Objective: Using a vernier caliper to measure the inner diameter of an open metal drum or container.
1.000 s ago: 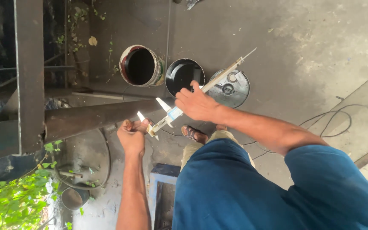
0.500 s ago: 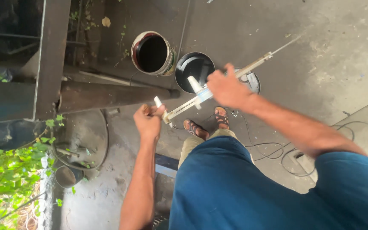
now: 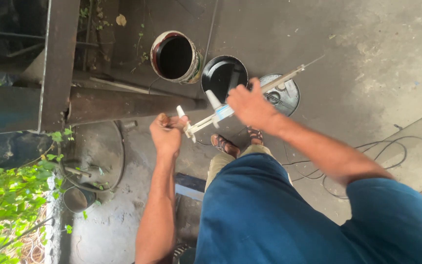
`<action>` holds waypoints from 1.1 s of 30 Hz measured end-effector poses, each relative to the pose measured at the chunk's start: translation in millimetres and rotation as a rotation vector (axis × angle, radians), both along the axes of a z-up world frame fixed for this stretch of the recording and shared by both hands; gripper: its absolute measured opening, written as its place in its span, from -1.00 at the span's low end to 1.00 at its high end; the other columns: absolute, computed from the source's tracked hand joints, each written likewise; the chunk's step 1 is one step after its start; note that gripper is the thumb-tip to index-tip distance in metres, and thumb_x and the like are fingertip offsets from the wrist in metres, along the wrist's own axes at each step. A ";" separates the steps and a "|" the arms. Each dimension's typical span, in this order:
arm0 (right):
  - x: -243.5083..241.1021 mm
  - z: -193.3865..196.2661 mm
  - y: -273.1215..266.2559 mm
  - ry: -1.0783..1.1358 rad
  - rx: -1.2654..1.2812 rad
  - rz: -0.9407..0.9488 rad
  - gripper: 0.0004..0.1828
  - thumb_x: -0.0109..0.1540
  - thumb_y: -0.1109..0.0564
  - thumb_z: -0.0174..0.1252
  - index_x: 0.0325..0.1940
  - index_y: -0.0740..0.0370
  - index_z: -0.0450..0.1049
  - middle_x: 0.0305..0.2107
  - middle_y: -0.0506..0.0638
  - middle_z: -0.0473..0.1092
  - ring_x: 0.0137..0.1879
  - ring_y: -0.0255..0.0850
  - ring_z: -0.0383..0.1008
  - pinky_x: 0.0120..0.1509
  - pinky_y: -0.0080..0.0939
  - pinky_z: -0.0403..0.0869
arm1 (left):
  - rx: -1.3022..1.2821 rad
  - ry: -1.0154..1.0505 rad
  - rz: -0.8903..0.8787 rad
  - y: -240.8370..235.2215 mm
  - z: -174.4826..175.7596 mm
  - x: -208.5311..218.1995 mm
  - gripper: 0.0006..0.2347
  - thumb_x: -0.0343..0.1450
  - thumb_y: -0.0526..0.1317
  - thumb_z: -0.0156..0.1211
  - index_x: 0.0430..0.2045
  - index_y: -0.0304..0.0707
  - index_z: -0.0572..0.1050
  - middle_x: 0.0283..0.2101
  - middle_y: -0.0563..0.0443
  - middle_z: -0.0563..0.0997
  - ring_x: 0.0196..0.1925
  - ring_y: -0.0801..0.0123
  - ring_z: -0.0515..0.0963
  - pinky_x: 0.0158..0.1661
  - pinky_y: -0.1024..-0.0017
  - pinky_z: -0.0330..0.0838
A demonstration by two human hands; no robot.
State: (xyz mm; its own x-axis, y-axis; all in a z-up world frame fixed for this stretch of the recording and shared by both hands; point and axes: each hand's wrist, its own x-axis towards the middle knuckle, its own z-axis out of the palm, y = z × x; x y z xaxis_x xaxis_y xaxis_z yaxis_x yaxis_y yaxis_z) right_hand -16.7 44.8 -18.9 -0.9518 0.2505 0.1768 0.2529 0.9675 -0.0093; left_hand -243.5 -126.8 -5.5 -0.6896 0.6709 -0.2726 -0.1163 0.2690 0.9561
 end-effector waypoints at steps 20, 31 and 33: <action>55.3 26.1 36.5 -0.038 -0.031 0.097 -0.77 0.19 -0.01 0.15 -0.17 0.14 0.45 -0.26 -0.08 0.37 0.01 -0.20 0.41 0.26 0.24 0.27 | -0.002 -0.052 -0.034 -15.8 12.6 -11.7 -0.64 0.35 -0.59 0.25 -0.62 -0.21 0.16 -0.36 -0.35 0.66 -0.33 0.27 0.71 -0.33 0.43 0.56; 8.7 49.6 0.3 0.038 -0.167 0.218 -0.63 0.12 -0.07 0.22 -0.14 0.22 0.46 -0.28 0.01 0.37 -0.01 -0.08 0.40 0.24 0.30 0.26 | -0.037 -0.093 0.009 -9.6 7.4 -9.4 -0.64 0.35 -0.59 0.25 -0.63 -0.20 0.16 -0.35 -0.34 0.65 -0.33 0.28 0.70 -0.40 0.45 0.52; 10.0 51.5 -0.4 0.031 -0.208 0.225 -0.59 0.15 -0.11 0.25 -0.09 0.22 0.47 -0.26 -0.01 0.36 0.02 -0.10 0.37 0.28 0.37 0.23 | -0.048 -0.068 -0.029 -10.1 12.4 -11.9 -0.62 0.34 -0.58 0.27 -0.63 -0.21 0.14 -0.36 -0.35 0.66 -0.34 0.27 0.70 -0.40 0.43 0.55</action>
State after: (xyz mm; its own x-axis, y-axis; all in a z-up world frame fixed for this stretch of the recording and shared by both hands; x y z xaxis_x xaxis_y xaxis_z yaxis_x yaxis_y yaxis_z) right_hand -6.7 44.3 32.5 -0.9825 0.0677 0.1734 0.0290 0.9757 -0.2170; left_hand -255.5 -136.9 6.9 -0.6490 0.6752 -0.3505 -0.1723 0.3184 0.9322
